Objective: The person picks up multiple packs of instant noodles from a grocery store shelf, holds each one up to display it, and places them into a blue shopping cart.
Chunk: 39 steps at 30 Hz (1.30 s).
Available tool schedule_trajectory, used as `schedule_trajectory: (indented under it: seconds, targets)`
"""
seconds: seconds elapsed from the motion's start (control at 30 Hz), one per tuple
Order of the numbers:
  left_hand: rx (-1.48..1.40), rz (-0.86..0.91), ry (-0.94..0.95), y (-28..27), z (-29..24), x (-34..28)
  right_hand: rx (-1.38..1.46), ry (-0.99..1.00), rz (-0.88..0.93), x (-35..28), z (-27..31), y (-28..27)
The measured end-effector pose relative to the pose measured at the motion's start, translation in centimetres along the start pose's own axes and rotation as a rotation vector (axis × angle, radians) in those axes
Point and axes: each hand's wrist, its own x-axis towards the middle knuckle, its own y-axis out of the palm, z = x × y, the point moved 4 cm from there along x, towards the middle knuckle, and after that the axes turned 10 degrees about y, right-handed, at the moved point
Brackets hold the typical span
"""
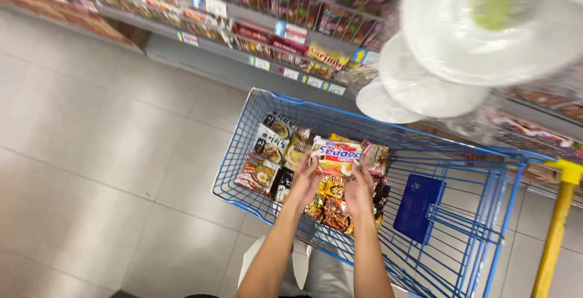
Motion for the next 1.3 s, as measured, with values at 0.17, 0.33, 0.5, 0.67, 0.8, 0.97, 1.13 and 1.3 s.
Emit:
schedule_trajectory:
  seconds: [0.17,0.33,0.5,0.67,0.8,0.97,1.13,1.3]
  targets:
    - [-0.212,0.06,-0.055,5.9,0.3,-5.6,0.344,-0.085,0.054,-4.0,2.0,-1.5]
    - [-0.365,0.045,-0.154,8.3,4.3,-8.7,0.477,-0.194,0.089,-8.4,5.4,-4.8]
    - [-0.383,0.076,-0.232,10.5,11.6,-11.5,0.559,-0.294,0.089,-15.2,9.8,-10.7]
    - [-0.409,0.154,-0.315,14.1,18.4,-19.4,0.64,-0.381,0.072,-23.5,13.7,-18.8]
    - [-0.431,0.176,-0.401,16.7,24.0,-26.6,0.653,-0.432,0.071,-28.7,15.9,-25.8]
    - [-0.446,0.257,-0.443,17.8,32.0,-31.6,0.777,-0.466,0.11,-34.8,17.9,-32.7]
    - [-0.409,0.325,-0.469,20.0,37.1,-36.2,0.82,-0.486,0.109,-36.9,19.0,-39.2]
    - [-0.312,0.414,-0.454,21.7,42.2,-36.5,0.861,-0.527,0.104,-38.5,21.1,-43.1]
